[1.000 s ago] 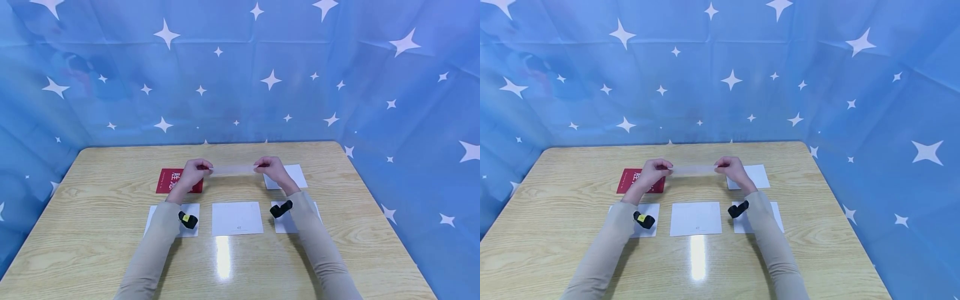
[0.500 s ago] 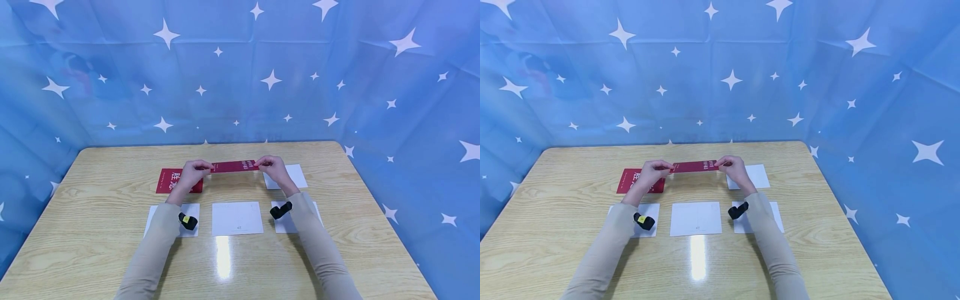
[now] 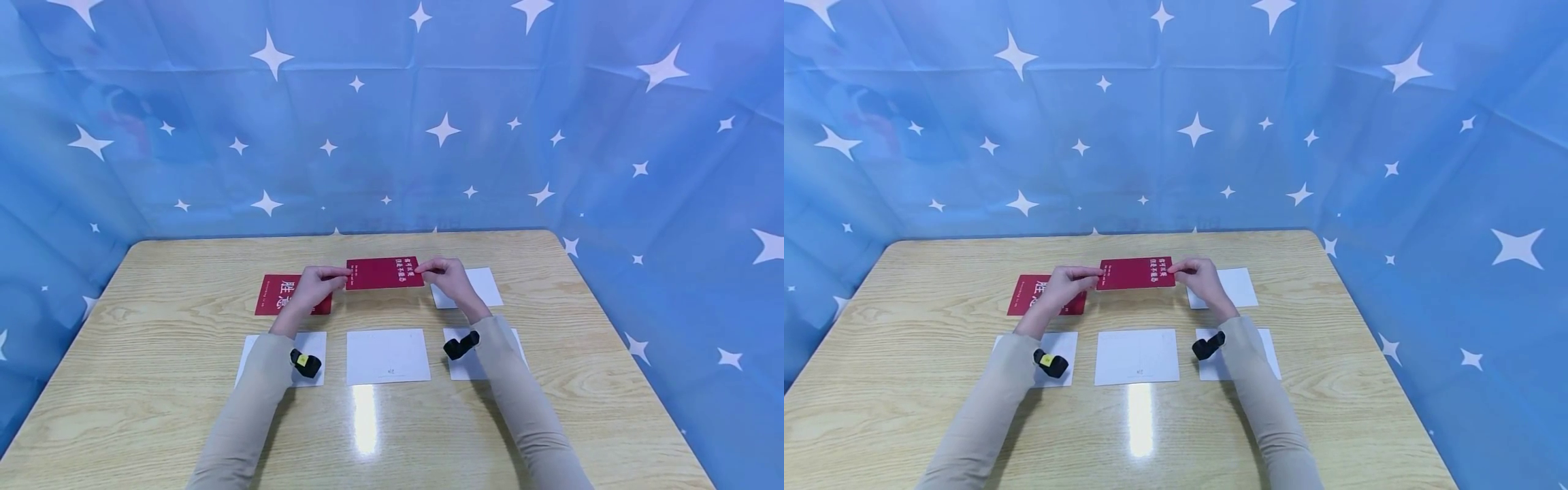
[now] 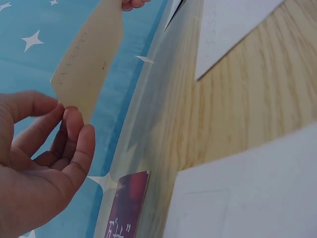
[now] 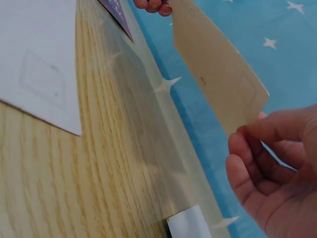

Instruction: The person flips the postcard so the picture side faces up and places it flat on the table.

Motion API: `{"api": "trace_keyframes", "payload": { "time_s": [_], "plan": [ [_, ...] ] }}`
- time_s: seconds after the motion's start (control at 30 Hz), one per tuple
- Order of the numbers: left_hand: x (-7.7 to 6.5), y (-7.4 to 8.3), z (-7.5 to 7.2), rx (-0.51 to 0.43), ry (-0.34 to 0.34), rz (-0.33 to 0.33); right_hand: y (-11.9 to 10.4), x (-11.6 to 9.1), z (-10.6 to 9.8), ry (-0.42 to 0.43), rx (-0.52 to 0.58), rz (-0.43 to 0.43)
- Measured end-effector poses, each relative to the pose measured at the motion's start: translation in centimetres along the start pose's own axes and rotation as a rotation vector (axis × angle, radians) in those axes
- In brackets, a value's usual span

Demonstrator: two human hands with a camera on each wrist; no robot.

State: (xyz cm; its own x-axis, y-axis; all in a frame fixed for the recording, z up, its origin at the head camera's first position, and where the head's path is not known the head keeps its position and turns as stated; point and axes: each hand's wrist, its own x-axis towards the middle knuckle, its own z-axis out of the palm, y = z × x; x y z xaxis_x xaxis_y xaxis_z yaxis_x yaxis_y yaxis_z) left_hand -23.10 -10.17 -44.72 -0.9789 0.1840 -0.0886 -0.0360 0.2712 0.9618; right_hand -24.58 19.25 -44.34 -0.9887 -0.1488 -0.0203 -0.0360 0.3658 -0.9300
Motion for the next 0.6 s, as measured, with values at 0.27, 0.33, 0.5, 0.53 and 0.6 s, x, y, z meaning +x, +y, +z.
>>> {"api": "trace_keyframes", "payload": {
  "time_s": [0.27,0.33,0.5,0.53,0.6],
  "plan": [
    [0.0,-0.7,0.2,0.017,-0.044,0.038,0.1,-0.3,0.1,-0.05,-0.001,0.0],
    [-0.3,-0.3,0.2,0.013,-0.067,0.039,0.2,-0.3,0.1,-0.065,-0.019,0.001],
    [-0.2,-0.5,0.3,0.03,-0.094,0.04,0.7,-0.3,0.0,-0.115,-0.039,0.008],
    [-0.2,-0.5,0.4,0.038,-0.097,0.045,0.8,-0.3,0.0,-0.121,-0.046,0.007],
    [0.0,-1.0,0.5,0.05,-0.101,0.049,1.0,-0.3,0.1,-0.123,-0.067,0.003]
  ]
}}
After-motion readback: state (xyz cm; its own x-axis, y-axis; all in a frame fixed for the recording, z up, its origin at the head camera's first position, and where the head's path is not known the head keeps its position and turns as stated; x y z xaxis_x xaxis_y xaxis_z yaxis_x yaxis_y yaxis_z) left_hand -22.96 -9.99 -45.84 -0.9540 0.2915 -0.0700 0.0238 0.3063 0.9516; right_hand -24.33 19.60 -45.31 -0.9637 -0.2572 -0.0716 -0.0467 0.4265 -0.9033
